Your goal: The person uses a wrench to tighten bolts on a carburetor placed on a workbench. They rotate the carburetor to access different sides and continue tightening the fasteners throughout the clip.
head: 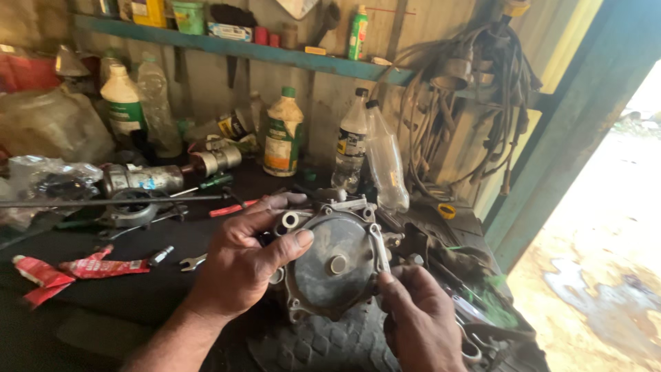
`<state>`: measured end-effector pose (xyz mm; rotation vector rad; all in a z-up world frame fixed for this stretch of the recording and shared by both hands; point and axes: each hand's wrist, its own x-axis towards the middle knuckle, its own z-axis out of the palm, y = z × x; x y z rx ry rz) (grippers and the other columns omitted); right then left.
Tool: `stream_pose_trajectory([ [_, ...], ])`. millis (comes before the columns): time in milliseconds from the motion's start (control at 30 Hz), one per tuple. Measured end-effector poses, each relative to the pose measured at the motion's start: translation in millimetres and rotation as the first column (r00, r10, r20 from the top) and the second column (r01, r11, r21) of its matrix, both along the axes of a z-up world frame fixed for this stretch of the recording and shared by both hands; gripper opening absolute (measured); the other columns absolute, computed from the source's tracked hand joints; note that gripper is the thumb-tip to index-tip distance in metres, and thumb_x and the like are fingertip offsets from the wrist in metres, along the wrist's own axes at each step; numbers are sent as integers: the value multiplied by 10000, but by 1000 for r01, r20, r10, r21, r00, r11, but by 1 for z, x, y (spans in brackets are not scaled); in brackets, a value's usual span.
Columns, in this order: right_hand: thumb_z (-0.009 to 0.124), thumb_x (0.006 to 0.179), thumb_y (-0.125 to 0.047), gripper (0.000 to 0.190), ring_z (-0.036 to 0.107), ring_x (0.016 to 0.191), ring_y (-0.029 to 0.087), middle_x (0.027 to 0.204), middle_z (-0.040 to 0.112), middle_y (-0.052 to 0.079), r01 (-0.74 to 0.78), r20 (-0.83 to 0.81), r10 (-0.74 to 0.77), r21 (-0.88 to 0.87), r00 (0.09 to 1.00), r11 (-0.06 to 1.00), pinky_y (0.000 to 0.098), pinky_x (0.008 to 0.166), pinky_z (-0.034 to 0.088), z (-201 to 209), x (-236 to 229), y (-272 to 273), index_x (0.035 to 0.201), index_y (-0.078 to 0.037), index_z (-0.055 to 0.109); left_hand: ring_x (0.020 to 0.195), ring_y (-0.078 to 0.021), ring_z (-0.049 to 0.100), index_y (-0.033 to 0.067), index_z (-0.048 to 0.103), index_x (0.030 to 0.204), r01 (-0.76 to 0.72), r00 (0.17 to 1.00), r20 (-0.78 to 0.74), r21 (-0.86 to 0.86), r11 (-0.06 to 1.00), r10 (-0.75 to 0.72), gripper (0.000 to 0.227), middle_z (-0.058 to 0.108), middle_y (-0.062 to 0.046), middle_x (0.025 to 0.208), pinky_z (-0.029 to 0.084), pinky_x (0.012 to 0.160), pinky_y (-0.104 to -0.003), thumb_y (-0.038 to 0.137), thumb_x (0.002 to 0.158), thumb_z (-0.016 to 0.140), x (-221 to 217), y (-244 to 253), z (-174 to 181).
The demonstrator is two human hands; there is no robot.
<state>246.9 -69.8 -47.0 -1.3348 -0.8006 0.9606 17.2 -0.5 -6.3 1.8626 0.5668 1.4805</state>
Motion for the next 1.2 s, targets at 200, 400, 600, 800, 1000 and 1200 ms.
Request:
stream_pose_trajectory([
  [200,670,954,-328,315,426,412,163,608,496,59,-41,-10,40,-102,999,994,315,381,301,14,1,-5,917,-17,691,1218,-199,629,14,804,1011,-2,999,41,-40,999,4,289,723,-105,1231,500,1005,-334,258,863,755,2,0,-3],
  [400,655,938,-255,265,480,435,156,632,538,56,-98,-5,98,-15,995,995,315,388,362,16,-1,-6,949,5,705,1148,-145,648,-13,792,984,-2,996,87,-79,997,9,236,718,-93,1222,534,939,-298,197,886,747,2,5,-7],
  [600,659,927,-201,228,502,432,168,667,576,89,-125,185,108,81,977,989,324,384,390,12,4,-4,941,26,660,1083,-141,669,15,759,1049,40,993,118,-78,996,-31,221,727,-89,1206,534,937,-301,185,909,750,1,9,-12],
  [800,677,911,-193,184,481,460,154,642,565,70,-189,-30,195,131,980,973,310,401,348,-1,-7,-7,943,-13,694,1020,-116,678,-15,759,1055,-14,994,106,-86,996,23,245,733,-39,1142,552,888,-281,171,896,753,0,11,-7],
  [1000,576,999,-234,194,426,482,149,695,532,60,71,-134,-44,205,990,976,313,418,333,14,20,5,1008,-47,624,1015,-113,674,-13,746,1158,26,991,133,-90,996,-13,302,727,-27,1121,552,892,-272,162,912,745,2,8,-9],
  [1200,553,996,-231,151,407,503,152,756,570,58,153,-292,-148,-4,945,988,313,446,317,30,30,-1,1055,-102,607,933,-126,707,22,743,1202,92,975,222,-294,951,-26,371,776,-75,1029,579,876,-295,140,851,756,2,10,-5],
])
